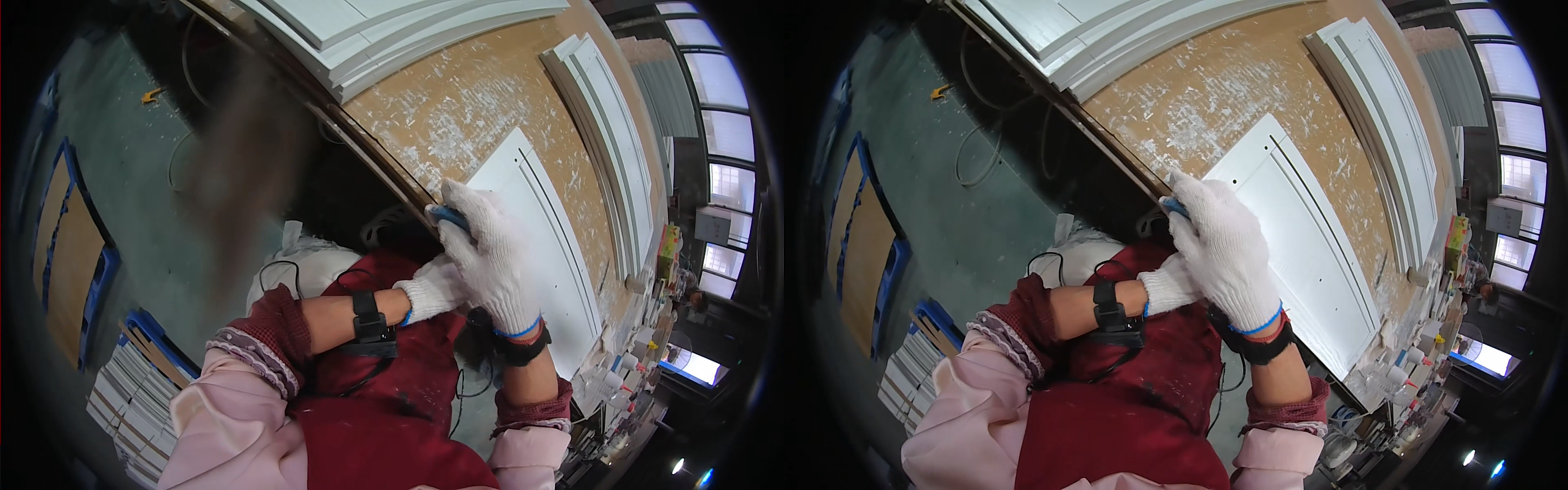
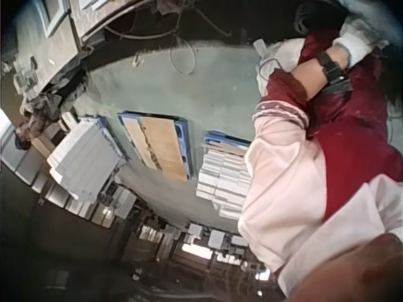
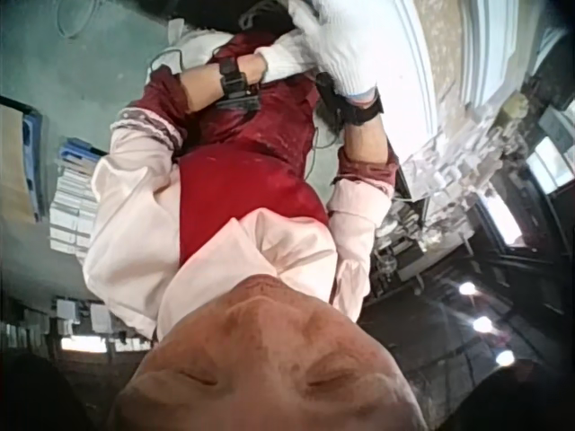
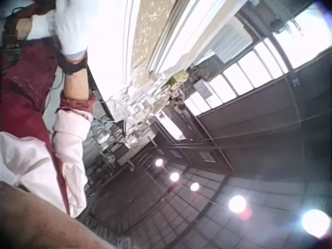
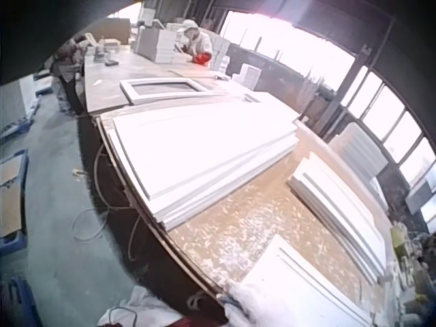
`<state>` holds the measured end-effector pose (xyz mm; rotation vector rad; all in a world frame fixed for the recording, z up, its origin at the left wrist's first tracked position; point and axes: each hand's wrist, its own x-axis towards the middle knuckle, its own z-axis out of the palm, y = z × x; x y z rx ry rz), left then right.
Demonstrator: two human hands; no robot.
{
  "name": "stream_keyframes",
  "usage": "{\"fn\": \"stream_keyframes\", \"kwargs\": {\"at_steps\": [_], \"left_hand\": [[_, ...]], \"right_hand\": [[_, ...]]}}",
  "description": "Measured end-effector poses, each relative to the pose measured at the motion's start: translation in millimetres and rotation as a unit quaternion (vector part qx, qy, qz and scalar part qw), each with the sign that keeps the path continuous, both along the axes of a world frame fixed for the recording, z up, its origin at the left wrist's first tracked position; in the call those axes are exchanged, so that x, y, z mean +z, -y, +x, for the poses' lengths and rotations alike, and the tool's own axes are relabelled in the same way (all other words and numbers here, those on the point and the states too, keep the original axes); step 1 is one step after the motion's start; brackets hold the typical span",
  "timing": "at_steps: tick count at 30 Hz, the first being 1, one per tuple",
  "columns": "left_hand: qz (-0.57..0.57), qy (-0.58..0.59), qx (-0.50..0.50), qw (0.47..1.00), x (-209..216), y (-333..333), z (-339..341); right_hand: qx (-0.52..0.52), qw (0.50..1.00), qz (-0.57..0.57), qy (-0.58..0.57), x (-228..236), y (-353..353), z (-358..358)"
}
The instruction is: Applying a blue sealant or wax stick to the edges and grooves of white furniture panels.
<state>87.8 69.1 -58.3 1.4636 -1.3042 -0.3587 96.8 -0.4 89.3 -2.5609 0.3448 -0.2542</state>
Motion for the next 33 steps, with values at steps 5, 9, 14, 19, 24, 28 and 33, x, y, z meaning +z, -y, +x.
{"fn": "stream_keyframes", "kwargs": {"at_steps": [5, 9, 14, 19, 24, 28, 33], "left_hand": [[0.168, -0.091, -0.104, 0.976, 19.3, 2.8, 5.4], [0.12, -0.079, -0.051, 0.988, 23.5, -0.6, 9.1], [0.056, -0.062, -0.03, 0.996, -9.5, 6.5, -5.5], [0.021, 0.015, -0.019, 0.999, -4.7, 9.2, -2.2], [0.27, -0.384, -0.143, 0.871, 64.5, -4.2, 32.2], [0.318, -0.23, -0.226, 0.891, 80.4, -15.9, 40.6], [0.069, 0.111, -0.121, 0.984, 101.3, -32.4, 19.4]], "right_hand": [[-0.027, 1.0, 0.0, 0.012, -2.6, 5.6, -0.8], [-0.006, 1.0, 0.015, -0.004, -5.5, 8.3, -3.1], [-0.025, 0.998, 0.025, 0.043, -9.9, 7.9, 3.2], [-0.011, 1.0, 0.002, -0.022, -0.4, 7.3, 1.6], [-0.06, 0.995, 0.074, 0.04, -0.4, 26.7, -10.5], [-0.16, 0.968, 0.186, 0.049, 24.0, 37.3, -25.5], [-0.281, 0.935, 0.215, 0.028, 47.5, 77.0, -61.2]]}}
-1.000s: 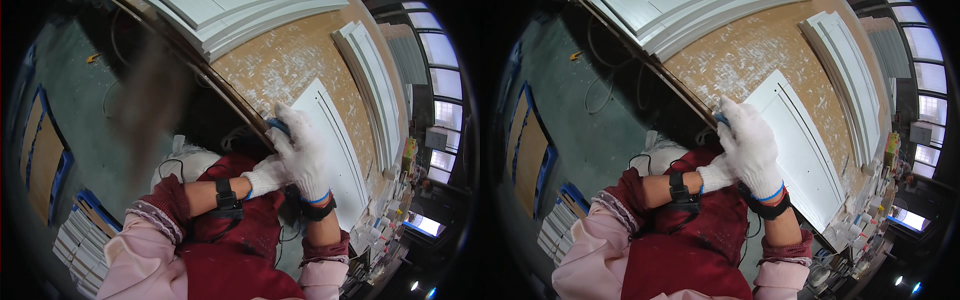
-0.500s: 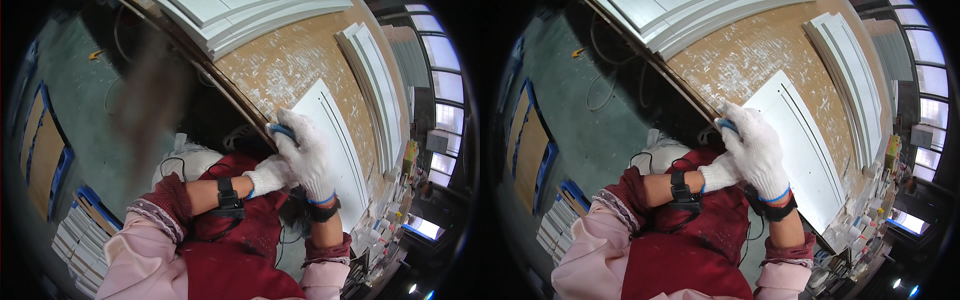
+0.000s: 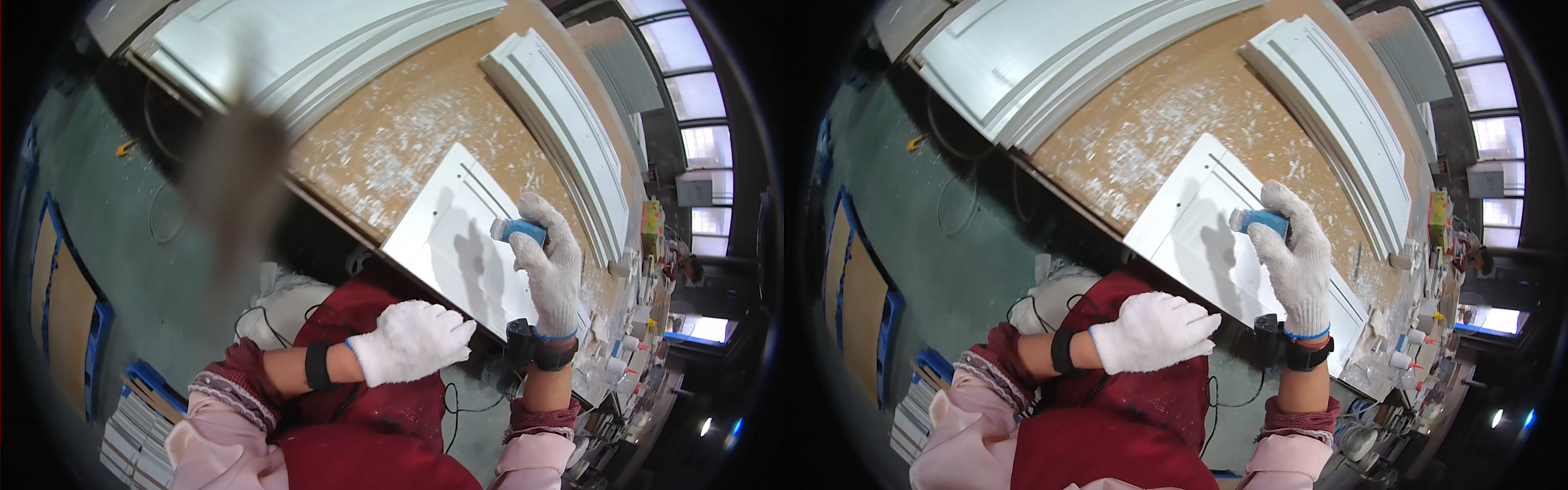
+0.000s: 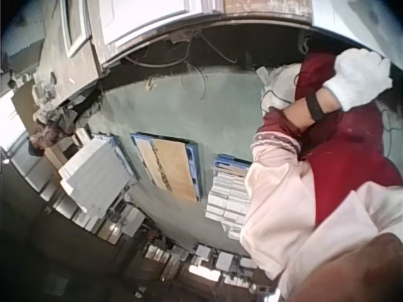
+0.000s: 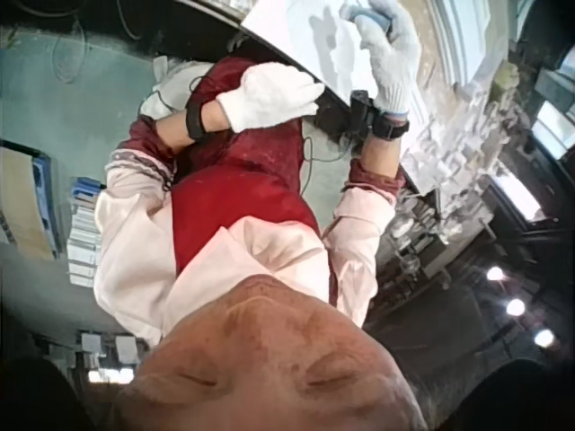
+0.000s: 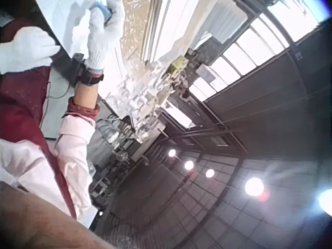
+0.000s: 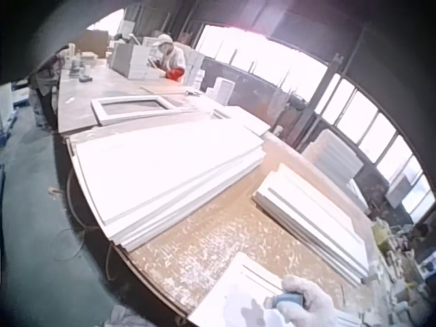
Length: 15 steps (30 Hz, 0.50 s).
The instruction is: Applying a blue sealant or wax stick to the edges and grooves of white furniture panels.
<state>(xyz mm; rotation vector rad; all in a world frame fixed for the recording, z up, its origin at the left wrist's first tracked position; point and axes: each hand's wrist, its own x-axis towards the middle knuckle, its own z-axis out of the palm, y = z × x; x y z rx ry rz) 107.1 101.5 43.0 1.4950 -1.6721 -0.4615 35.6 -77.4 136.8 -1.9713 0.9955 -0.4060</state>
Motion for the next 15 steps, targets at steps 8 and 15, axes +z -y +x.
{"fn": "stream_keyframes", "kwargs": {"at_steps": [8, 15], "left_hand": [[-0.155, 0.132, 0.107, 0.973, -0.7, 47.0, -0.6], [-0.148, 0.114, 0.104, 0.977, -15.5, 70.4, -10.3]], "right_hand": [[0.05, 0.982, -0.151, -0.098, -4.5, 47.0, 4.7], [0.097, 0.977, -0.168, -0.087, -16.7, 64.4, 72.6]]}}
